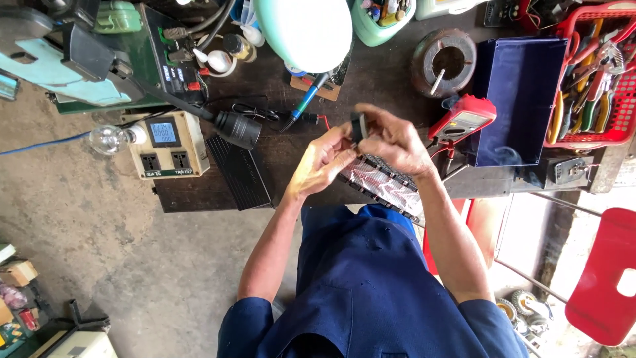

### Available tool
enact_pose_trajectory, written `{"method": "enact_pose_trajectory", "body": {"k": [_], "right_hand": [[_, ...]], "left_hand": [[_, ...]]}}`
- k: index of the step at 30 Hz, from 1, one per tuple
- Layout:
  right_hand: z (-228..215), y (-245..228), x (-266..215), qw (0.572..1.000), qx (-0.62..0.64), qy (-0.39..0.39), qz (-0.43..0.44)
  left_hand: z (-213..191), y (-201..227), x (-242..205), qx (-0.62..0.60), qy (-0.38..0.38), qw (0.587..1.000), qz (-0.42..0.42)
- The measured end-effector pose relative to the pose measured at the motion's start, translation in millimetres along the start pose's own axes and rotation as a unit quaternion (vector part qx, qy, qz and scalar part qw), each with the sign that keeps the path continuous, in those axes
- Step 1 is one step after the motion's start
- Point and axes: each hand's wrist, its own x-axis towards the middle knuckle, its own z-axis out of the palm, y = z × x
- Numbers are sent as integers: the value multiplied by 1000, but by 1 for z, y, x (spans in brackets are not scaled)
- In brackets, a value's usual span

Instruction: Soldering connections on a large lithium-ion battery pack and then assembling it into a protective plastic case.

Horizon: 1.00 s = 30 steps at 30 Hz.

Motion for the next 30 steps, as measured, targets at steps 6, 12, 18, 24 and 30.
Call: {"method": "enact_pose_trajectory", "body": {"k": [6, 12, 18, 24, 30], "right_hand": [[-39, 38, -15, 994, -98, 53, 4], [-34, 23, -20, 995, -88, 43, -24], [-39, 29, -23, 997, -68, 28, -39], [-42, 24, -23, 997, -65, 21, -37], [-41, 23, -22, 996, -75, 18, -39]], "left_hand": [[-4, -26, 3, 71, 86, 992, 52], [0, -25, 13, 63, 105, 992, 33], [3, -11, 21, 73, 76, 994, 6], [5, -9, 22, 64, 72, 995, -9], [5, -15, 24, 17, 72, 997, -25]]}}
